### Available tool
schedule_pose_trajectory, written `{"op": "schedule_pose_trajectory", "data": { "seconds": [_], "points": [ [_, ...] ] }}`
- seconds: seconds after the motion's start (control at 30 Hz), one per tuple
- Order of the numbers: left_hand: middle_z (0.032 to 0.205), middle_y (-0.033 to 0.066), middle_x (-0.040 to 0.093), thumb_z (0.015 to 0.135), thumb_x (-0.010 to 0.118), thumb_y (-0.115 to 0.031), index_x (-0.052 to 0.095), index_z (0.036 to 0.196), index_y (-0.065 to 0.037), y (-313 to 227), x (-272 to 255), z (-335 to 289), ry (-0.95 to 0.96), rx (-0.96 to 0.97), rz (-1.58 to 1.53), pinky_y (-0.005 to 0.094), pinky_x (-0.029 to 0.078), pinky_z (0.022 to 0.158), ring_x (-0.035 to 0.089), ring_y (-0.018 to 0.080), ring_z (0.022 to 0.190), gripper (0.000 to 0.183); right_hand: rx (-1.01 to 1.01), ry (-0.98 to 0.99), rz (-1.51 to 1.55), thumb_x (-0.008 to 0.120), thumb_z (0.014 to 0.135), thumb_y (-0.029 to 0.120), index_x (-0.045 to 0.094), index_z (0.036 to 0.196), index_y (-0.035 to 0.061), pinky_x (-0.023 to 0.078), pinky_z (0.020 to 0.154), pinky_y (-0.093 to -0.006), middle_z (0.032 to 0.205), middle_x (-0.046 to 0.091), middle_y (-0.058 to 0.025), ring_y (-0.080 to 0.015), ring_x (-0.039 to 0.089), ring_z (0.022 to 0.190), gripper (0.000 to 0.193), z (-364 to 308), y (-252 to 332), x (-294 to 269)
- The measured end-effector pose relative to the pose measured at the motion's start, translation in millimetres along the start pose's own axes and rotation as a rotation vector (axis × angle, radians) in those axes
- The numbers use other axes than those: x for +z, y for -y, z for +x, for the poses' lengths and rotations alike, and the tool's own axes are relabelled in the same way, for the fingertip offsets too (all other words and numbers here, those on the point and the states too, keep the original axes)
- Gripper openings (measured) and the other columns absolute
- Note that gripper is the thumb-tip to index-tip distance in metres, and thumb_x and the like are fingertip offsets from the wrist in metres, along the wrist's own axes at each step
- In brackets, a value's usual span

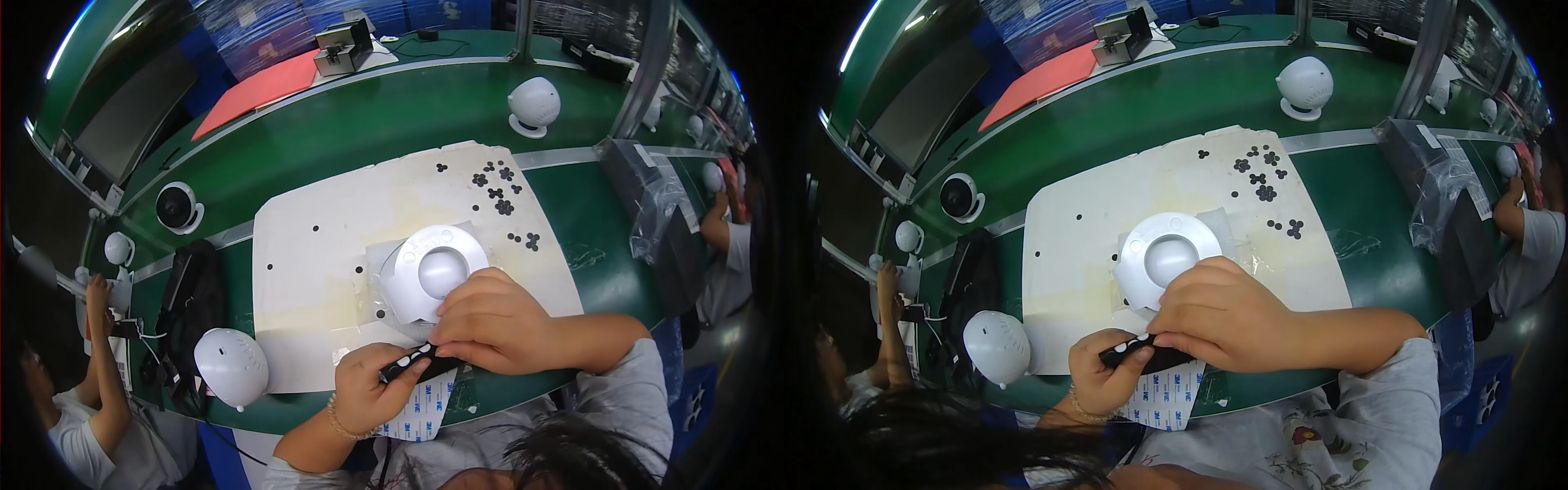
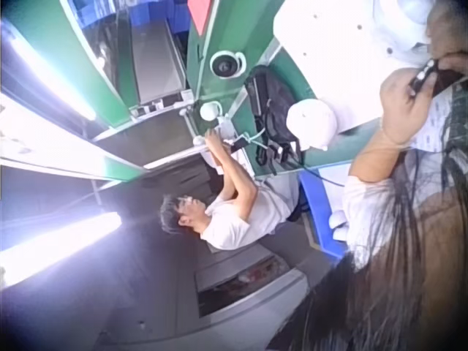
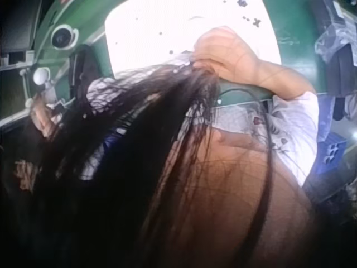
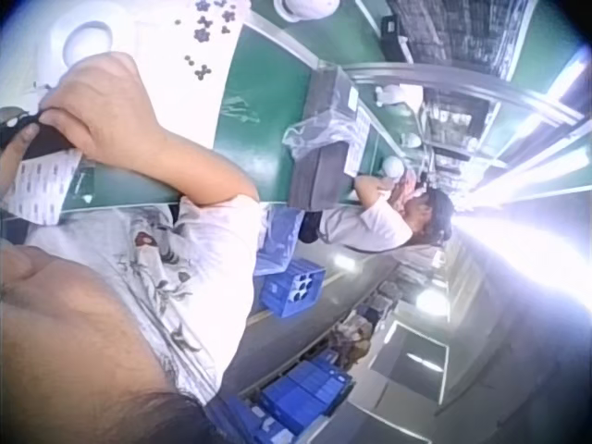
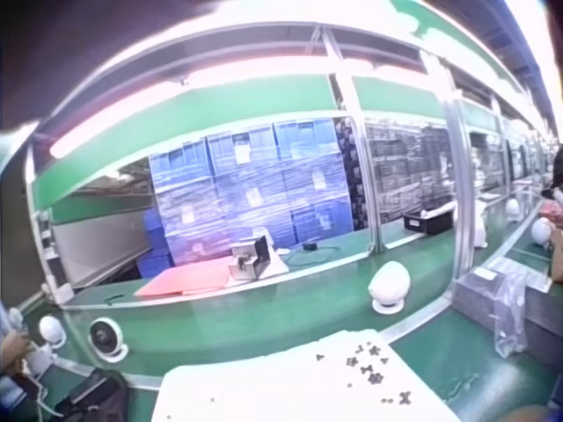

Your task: The person assembles white dome security cameras by hand at a workstation. They repeatedly pick up a camera housing, insert small black components into the base, and place the assembled unit onto a green conveyor belt. The person also retrieves new camera housings from a blue bin and handles adhesive strips during the process.

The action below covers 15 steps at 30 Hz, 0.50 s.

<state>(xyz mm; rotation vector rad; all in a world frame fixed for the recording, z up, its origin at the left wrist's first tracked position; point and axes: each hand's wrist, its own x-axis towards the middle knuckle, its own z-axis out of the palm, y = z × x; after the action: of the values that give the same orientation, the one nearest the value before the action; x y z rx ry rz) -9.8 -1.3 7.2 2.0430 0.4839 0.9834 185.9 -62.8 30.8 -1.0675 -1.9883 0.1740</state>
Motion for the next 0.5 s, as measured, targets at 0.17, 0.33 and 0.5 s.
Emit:
{"op": "schedule_pose_trajectory", "data": {
  "seconds": [0.17, 0.33, 0.5],
  "points": [
    [0.067, 0.0133, 0.061, 0.069, 0.069, -0.003, 0.062, 0.083, 0.0, 2, 0, -1, 0.013, -0.037, 0.015, 0.0267, 0.045, 0.05, 0.059, 0.0213, 0.054, 0.016, -0.159, -0.052, -0.089, 0.065, 0.07, 0.012, 0.062, 0.087, 0.0115, 0.037, 0.074, -0.0315, 0.093, 0.059, 0.0001, -0.0184, 0.054, 0.091, 0.018, -7, 0, -1],
    [0.067, 0.0134, 0.06, 0.068, 0.068, -0.004, 0.061, 0.083, 0.0, -2, -1, 0, 0.085, -0.068, 0.043, 0.0281, 0.046, 0.05, 0.059, 0.024, 0.055, 0.017, -0.195, -0.089, -0.075, 0.064, 0.067, 0.01, 0.063, 0.093, 0.0112, 0.036, 0.073, -0.031, 0.095, 0.059, 0.0001, -0.0183, 0.054, 0.092, 0.026, 1, 6, 1],
    [0.068, 0.0133, 0.06, 0.065, 0.067, -0.002, 0.06, 0.084, -0.001, 3, 0, -2, 0.047, 0.055, 0.05, 0.0299, 0.046, 0.049, 0.059, 0.0251, 0.054, 0.02, -0.338, -0.036, -0.091, 0.063, 0.069, 0.009, 0.062, 0.096, 0.0088, 0.037, 0.069, -0.0292, 0.095, 0.059, -0.002, -0.0191, 0.054, 0.089, 0.027, -4, 3, 8]
  ]
}}
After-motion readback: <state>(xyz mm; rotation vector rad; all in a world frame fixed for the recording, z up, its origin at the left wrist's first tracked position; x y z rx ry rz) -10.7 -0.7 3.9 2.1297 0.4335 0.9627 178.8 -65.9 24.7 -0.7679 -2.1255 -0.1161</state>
